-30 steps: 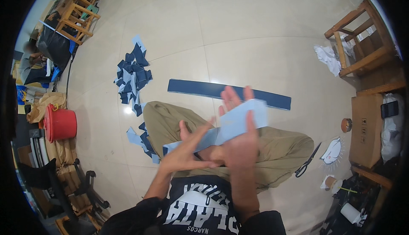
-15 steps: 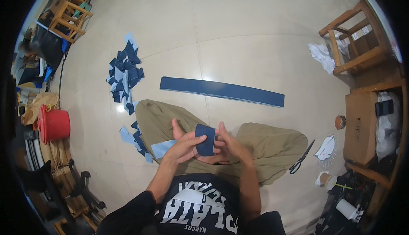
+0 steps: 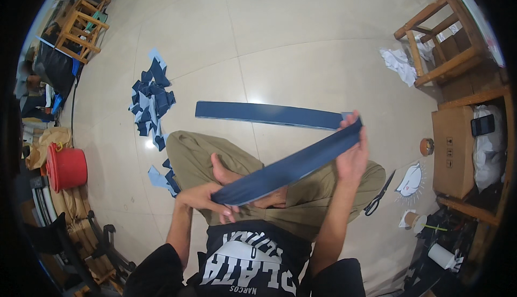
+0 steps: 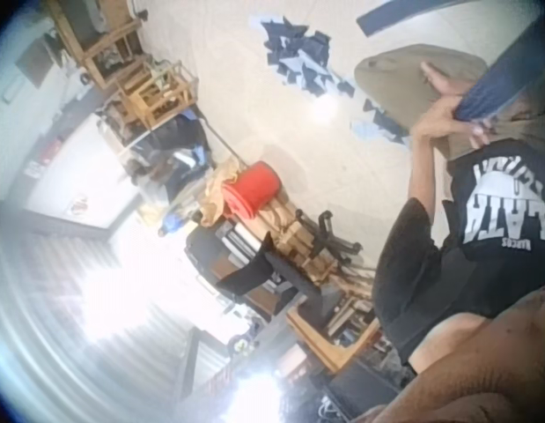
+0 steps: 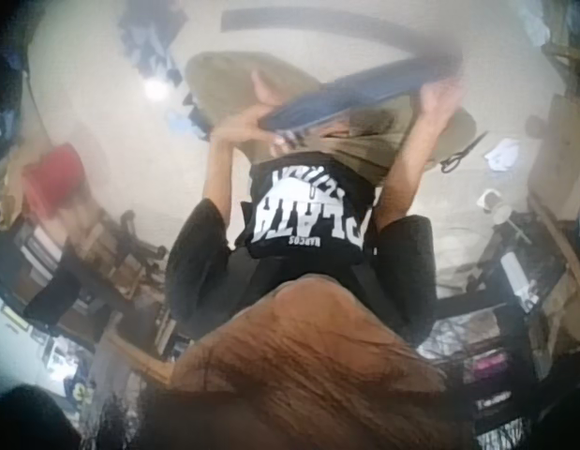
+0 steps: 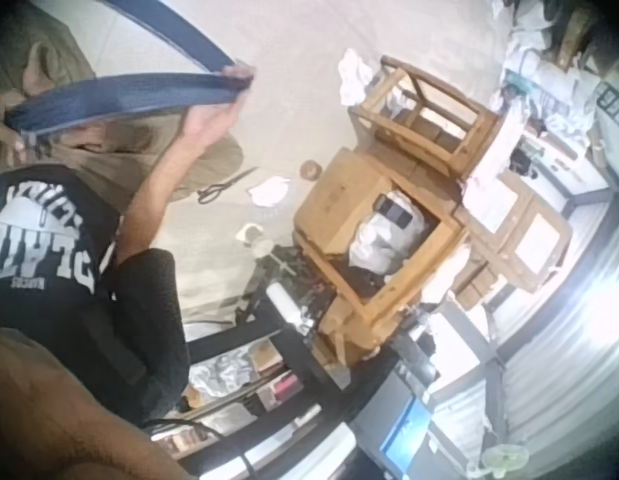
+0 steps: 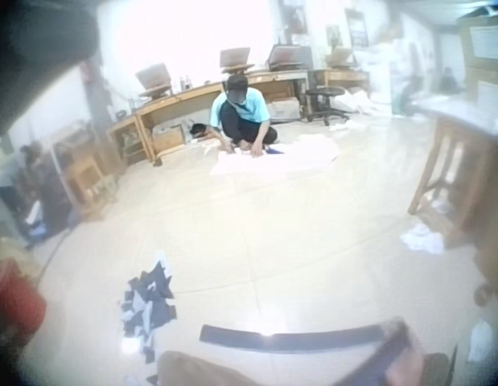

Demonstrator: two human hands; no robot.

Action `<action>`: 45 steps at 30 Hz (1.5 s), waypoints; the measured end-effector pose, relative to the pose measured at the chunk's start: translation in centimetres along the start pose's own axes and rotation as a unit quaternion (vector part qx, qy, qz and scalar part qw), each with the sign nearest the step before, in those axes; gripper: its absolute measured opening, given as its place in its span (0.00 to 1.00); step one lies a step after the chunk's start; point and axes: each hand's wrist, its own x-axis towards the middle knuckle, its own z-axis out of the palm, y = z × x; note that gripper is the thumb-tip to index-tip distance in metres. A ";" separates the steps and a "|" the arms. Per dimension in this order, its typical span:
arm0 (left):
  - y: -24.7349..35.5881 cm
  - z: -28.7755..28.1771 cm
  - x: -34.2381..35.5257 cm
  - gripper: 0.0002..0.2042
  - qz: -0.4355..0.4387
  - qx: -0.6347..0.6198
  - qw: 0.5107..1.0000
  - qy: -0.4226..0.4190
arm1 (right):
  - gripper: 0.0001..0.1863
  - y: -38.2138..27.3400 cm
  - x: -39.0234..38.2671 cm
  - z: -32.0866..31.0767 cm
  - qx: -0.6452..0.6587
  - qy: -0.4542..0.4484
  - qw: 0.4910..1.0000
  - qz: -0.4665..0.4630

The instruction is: The person sits on the floor and repeatedly folds small blue fabric pieces in half, stacking them on a long blue strip. The person handles the fabric pieces one at a time and places them in a pile.

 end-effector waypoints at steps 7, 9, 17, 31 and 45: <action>0.8 -7.2 -3.1 0.12 -0.002 0.077 0.994 0.080 | 0.23 -5.7 1.7 -2.3 -0.135 0.097 0.982 -0.085; 1.0 -9.7 -3.6 0.12 0.001 0.187 0.977 0.102 | 0.23 -6.0 2.2 -2.4 -0.153 0.116 0.976 -0.102; 1.3 -19.2 0.2 0.09 0.112 0.208 0.882 0.408 | 0.13 -8.6 6.0 -8.6 -0.385 0.217 0.890 -0.113; -4.0 -27.6 6.1 0.17 0.147 0.297 0.728 0.601 | 0.12 -4.1 7.8 -13.5 -0.678 0.185 0.708 -0.061; -5.5 -29.3 5.0 0.18 0.140 0.330 0.609 0.708 | 0.15 -3.4 7.9 -16.0 -0.690 0.185 0.692 -0.106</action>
